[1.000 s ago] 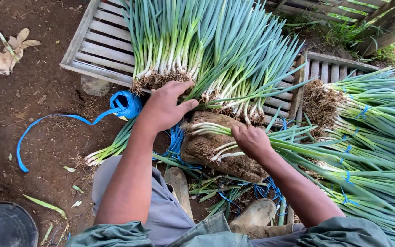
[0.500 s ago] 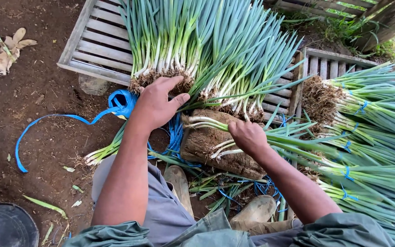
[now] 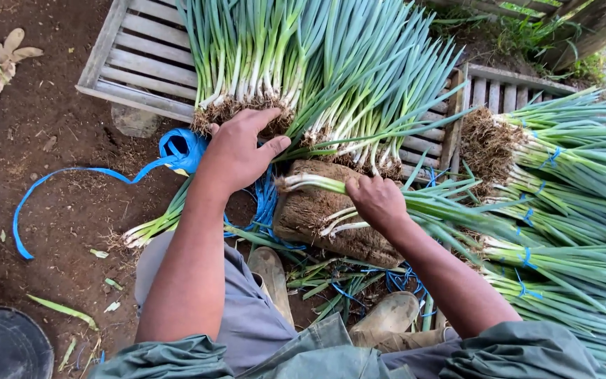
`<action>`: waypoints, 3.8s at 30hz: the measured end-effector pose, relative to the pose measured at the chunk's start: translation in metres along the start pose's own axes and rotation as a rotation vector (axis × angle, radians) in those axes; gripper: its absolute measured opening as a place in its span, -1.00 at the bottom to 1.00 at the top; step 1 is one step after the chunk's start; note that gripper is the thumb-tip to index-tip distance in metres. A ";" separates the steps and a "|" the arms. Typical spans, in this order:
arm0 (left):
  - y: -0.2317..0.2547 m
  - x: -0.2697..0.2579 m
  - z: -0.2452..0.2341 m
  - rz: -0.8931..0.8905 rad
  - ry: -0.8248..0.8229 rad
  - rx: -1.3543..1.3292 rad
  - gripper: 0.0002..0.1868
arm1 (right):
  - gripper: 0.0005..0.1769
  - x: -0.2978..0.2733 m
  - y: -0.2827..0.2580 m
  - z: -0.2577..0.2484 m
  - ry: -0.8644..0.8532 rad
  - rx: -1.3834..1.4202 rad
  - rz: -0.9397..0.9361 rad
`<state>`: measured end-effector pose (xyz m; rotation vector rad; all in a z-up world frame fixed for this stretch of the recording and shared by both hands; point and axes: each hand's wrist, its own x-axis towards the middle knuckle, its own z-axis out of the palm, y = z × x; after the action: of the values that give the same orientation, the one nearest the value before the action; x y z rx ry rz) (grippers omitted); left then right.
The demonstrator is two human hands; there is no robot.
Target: The person gathers green onions from a wooden crate, aligns them into a bunch, and ties them together using a blue plastic strip. The tied bundles are placed on a wooden pallet next to other completed bundles.
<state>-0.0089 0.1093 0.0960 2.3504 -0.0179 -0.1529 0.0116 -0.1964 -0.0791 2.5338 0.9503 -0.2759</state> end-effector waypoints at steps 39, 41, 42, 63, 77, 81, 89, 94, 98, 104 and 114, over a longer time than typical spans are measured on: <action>-0.126 0.054 0.243 -0.548 -0.209 -0.616 -0.63 | -0.56 -0.029 -0.053 0.076 0.236 1.481 0.941; -0.099 0.046 0.228 -0.533 -0.253 -0.608 -0.61 | -0.54 -0.039 -0.063 0.084 0.205 1.635 1.022; -0.085 0.043 0.221 -0.514 -0.283 -0.608 -0.59 | -0.52 -0.042 -0.066 0.088 0.178 1.783 1.089; -0.046 0.031 0.246 -0.425 -0.491 -0.382 -0.40 | -0.60 -0.042 -0.079 0.067 0.328 2.004 1.041; -0.088 0.035 0.291 -0.378 -0.512 -0.528 -0.49 | -0.12 -0.041 -0.078 0.058 0.523 2.253 1.123; -0.099 0.039 0.303 -0.496 -0.520 -0.804 -0.52 | -0.17 -0.047 -0.076 0.028 0.546 2.171 1.048; -0.096 0.033 0.303 -0.410 -0.367 -0.677 -0.59 | -0.28 -0.036 -0.088 0.036 0.709 2.148 0.813; -0.065 0.013 0.297 -0.347 -0.289 -0.576 -0.30 | -0.32 -0.035 -0.088 0.053 0.632 1.979 0.717; -0.050 0.007 0.295 -0.383 -0.279 -0.619 -0.29 | -0.42 -0.037 -0.082 0.054 0.598 1.966 0.773; -0.065 0.003 0.299 -0.368 -0.295 -0.888 -0.32 | -0.49 -0.036 -0.068 0.075 0.561 2.002 0.852; -0.046 -0.003 0.285 -0.325 -0.322 -0.922 -0.45 | -0.60 -0.040 -0.072 0.063 0.365 1.734 0.805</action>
<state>-0.0464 -0.0585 -0.1356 1.3769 0.2302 -0.5650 -0.0681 -0.1991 -0.1447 4.2471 -0.8491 -0.5042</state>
